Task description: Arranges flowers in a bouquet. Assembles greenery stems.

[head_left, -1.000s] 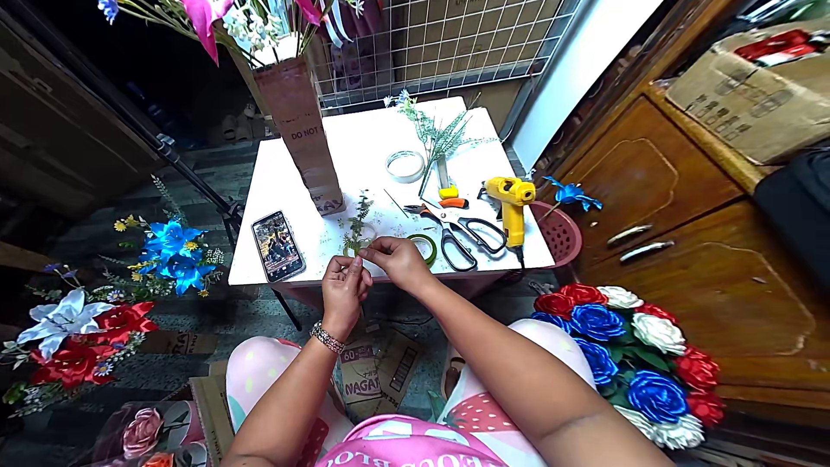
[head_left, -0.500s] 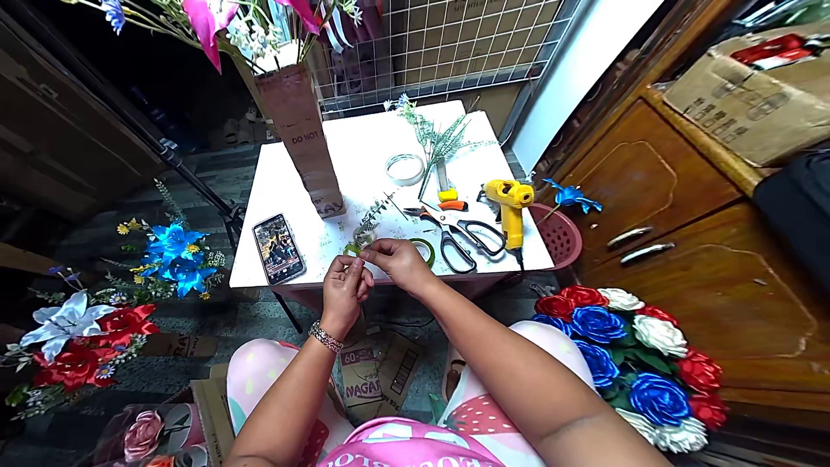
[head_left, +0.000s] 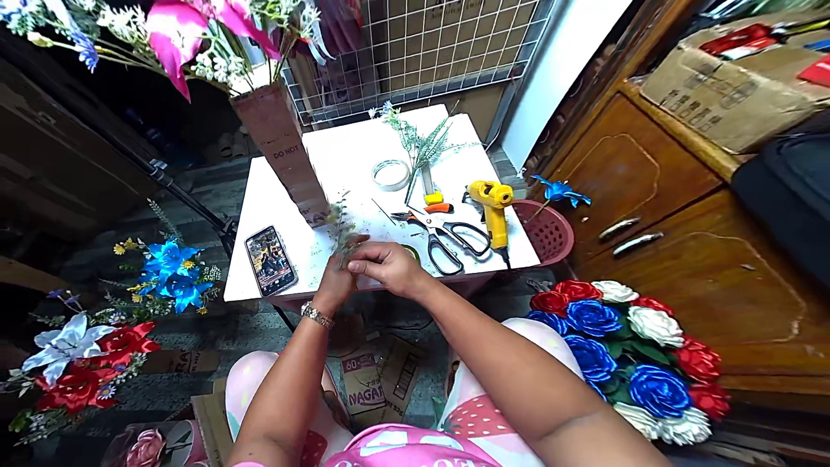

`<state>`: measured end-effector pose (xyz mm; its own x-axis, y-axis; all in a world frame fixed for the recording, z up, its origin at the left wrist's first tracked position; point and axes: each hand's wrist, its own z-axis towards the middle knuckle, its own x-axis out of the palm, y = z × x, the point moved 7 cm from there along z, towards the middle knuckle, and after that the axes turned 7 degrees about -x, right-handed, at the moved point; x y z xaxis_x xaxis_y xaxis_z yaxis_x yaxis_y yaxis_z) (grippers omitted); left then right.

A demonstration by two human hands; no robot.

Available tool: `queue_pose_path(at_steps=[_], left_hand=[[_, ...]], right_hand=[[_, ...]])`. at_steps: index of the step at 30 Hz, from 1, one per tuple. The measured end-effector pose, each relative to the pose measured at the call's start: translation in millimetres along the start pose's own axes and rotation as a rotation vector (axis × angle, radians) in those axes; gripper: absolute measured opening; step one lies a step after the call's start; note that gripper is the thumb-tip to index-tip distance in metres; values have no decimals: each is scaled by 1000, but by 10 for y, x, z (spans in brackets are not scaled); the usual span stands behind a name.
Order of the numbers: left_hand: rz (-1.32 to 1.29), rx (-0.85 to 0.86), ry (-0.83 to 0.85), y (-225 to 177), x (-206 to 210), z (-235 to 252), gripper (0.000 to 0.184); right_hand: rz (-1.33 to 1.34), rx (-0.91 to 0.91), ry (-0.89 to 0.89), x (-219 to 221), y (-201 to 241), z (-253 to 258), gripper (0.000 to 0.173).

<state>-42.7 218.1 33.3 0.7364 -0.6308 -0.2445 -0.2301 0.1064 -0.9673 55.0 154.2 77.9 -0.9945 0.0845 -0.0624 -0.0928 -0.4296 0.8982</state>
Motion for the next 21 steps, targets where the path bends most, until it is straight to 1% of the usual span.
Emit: queue_pose_path(at_steps=[1, 3, 4, 5, 6, 7, 8, 10, 13, 16, 17, 18, 20, 21], left_hand=[[134, -8, 32, -54, 34, 10, 35], [347, -120, 74, -38, 122, 50, 22], [449, -90, 142, 15, 190, 128, 20], [568, 82, 205, 0, 288, 233, 21], [671, 311, 235, -48, 391, 333, 20], [733, 442, 249, -142, 476, 398, 20], [769, 482, 258, -282, 544, 426, 21], [830, 425, 269, -414, 611, 521, 25], [859, 312, 303, -415, 643, 675, 29], [900, 285, 318, -408, 684, 717, 31], [918, 280, 316, -404, 691, 708, 31], [928, 277, 306, -403, 686, 691, 31], [879, 303, 228, -428, 610, 613, 29], [785, 328, 149, -440, 532, 542, 27]], right_hand=[[-34, -38, 41, 22, 30, -2, 12], [-76, -89, 118, 56, 77, -5, 14], [-78, -82, 157, 77, 101, -16, 16], [-69, -73, 197, 109, 133, -38, 17], [-62, -85, 226, 164, 190, -75, 19], [-57, -111, 265, 248, 278, -134, 20], [-56, -147, 312, 354, 382, -209, 21], [-88, -230, 411, 604, 624, -401, 18], [-154, -420, 501, 917, 923, -718, 12], [-28, -546, 546, 1032, 1126, -884, 12], [16, -564, 522, 1005, 1170, -882, 12], [48, -571, 456, 933, 1193, -842, 12], [73, -510, 244, 653, 1161, -655, 13], [74, -438, 141, 464, 1099, -537, 14]])
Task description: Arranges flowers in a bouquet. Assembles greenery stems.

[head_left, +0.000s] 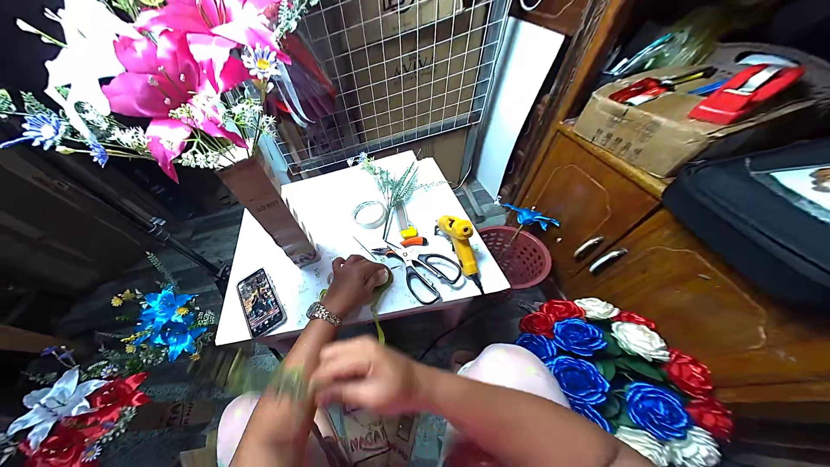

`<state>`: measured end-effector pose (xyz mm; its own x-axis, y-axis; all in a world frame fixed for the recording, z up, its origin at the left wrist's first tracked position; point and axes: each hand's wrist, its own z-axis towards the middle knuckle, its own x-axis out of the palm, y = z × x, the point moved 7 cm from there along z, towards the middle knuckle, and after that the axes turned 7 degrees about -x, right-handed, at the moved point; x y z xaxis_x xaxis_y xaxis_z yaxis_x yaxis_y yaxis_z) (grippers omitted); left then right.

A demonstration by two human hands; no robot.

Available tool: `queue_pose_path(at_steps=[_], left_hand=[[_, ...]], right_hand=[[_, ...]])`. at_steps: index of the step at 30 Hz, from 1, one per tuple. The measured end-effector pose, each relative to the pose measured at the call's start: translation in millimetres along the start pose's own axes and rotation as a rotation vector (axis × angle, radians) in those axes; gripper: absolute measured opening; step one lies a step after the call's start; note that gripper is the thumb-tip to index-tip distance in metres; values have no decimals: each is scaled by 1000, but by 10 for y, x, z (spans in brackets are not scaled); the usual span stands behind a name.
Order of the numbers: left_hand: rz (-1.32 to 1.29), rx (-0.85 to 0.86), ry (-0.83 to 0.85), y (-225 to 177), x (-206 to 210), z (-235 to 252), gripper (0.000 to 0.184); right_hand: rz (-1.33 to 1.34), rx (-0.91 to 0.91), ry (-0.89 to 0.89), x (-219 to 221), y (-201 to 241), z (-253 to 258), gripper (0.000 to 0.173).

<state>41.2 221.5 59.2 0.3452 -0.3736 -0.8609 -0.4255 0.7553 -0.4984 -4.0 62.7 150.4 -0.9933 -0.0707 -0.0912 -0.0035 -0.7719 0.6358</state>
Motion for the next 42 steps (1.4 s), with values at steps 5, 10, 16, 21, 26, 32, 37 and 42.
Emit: queue_pose_path(at_steps=[5, 10, 16, 21, 26, 32, 37, 42], left_hand=[[-1099, -278, -300, 64, -236, -702, 29], [-1412, -239, -384, -170, -167, -1093, 12], [-1564, -269, -456, -78, -81, -1174, 21], [-1697, -142, -275, -93, -98, -1196, 26], [-1813, -18, -95, -104, -100, -1208, 19], [-1686, -138, -261, -59, -100, -1214, 12], [-1737, -96, -282, -3, -105, -1209, 21], [-1624, -103, -246, -38, -23, -1180, 11]], right_hand=[[-21, 387, -463, -789, -552, -19, 9], [-32, 435, -535, -747, -745, -69, 6], [179, 578, -556, -577, -957, -126, 7], [370, 586, -516, -480, -981, -105, 12], [448, 565, -362, -419, -997, -89, 16], [248, 485, -512, -488, -961, -121, 14], [383, 545, -373, -426, -1020, -130, 16], [342, 549, -495, -502, -1027, -178, 15]])
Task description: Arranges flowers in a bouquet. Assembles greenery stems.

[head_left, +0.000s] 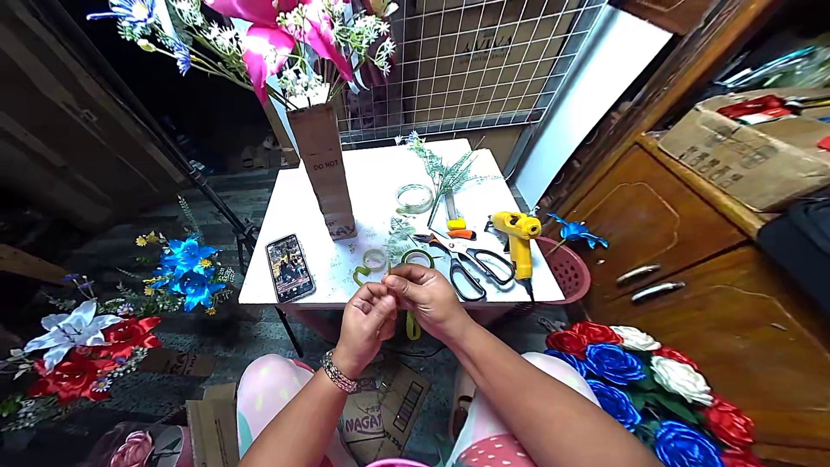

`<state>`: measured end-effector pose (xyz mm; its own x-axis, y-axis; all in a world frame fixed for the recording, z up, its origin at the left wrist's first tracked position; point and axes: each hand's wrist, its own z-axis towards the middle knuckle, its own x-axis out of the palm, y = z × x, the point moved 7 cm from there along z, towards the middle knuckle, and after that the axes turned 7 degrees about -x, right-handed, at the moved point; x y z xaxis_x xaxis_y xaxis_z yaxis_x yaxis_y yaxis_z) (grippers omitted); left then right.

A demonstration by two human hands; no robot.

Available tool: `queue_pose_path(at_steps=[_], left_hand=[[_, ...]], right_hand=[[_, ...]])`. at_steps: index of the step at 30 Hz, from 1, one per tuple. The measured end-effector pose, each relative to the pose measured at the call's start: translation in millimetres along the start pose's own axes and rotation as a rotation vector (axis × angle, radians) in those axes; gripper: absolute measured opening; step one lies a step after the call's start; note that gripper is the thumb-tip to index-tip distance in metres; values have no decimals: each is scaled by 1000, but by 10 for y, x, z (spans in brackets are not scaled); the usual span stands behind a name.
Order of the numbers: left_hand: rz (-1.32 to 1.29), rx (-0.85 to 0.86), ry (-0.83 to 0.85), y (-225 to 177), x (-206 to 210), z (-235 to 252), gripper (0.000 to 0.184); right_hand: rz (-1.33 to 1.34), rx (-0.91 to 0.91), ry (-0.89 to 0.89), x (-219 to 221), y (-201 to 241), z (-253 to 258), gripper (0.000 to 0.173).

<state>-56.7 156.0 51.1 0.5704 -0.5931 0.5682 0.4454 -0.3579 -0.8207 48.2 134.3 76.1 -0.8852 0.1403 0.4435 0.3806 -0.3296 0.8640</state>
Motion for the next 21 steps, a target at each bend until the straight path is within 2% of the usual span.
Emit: queue_pose_path(at_steps=[3, 7, 10, 12, 16, 18, 21], left_hand=[[-10, 59, -46, 11, -1, -17, 15], [-63, 59, 58, 6, 7, 1, 16], [18, 45, 37, 31, 2, 12, 10], [10, 71, -24, 27, -30, 16, 13], [-95, 112, 17, -10, -46, 11, 16], [-34, 139, 27, -36, -79, 43, 18], [166, 244, -94, -181, -195, 80, 12]], right_hand=[[18, 11, -1, -8, 10, -8, 16], [29, 50, 141, 34, 26, 3, 18], [22, 6, 43, -31, 34, 21, 18], [53, 29, -15, -40, 11, 16, 18], [62, 78, 139, 67, 2, 21, 18], [4, 49, 161, 69, 39, 42, 17], [-138, -13, 103, 65, 46, 54, 13]])
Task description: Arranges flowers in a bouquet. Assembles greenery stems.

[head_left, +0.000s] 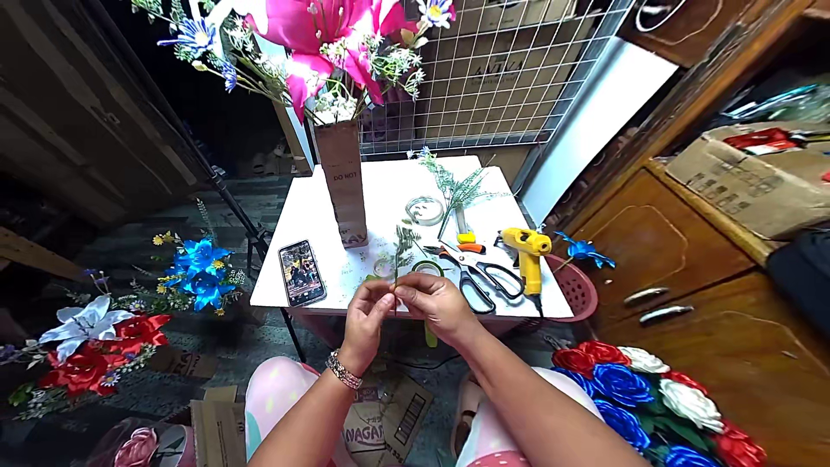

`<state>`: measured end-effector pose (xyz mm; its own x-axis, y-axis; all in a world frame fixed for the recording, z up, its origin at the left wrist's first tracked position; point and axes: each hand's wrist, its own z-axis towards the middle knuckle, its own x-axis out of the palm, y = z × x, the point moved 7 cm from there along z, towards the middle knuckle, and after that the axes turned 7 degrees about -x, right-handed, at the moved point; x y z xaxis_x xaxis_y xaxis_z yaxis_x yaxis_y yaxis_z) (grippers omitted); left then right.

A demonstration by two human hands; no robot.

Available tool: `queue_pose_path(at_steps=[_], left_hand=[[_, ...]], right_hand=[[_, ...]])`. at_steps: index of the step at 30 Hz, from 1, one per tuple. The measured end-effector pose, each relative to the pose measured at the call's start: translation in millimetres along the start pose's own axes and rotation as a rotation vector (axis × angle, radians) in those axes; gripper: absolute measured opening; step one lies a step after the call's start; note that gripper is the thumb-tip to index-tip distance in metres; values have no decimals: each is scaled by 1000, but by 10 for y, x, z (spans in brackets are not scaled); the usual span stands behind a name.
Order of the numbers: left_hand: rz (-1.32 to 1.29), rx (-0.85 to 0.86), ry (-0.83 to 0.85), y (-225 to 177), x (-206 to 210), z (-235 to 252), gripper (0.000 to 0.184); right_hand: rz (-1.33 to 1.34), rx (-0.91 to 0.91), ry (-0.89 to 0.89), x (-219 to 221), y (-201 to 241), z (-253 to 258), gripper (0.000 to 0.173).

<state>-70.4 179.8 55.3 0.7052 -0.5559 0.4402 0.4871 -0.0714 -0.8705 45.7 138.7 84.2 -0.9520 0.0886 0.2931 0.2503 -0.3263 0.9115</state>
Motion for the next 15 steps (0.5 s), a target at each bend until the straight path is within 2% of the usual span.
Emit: queue_pose_path(at_steps=[4, 7, 9, 12, 15], left_hand=[[69, 78, -191, -211, -131, 10, 15], [134, 103, -296, -294, -205, -24, 14], [125, 87, -282, -323, -236, -21, 16], [18, -8, -176, -312, -234, -4, 24], [-41, -41, -113, -291, -222, 12, 28]], right_hand=[[-108, -11, -15, 117, -123, -32, 8], [-114, 49, -27, 168, -196, -20, 7], [-76, 141, 56, 237, -235, -7, 12], [7, 265, 153, 309, -289, 11, 15], [28, 251, 93, 322, -330, 64, 14]])
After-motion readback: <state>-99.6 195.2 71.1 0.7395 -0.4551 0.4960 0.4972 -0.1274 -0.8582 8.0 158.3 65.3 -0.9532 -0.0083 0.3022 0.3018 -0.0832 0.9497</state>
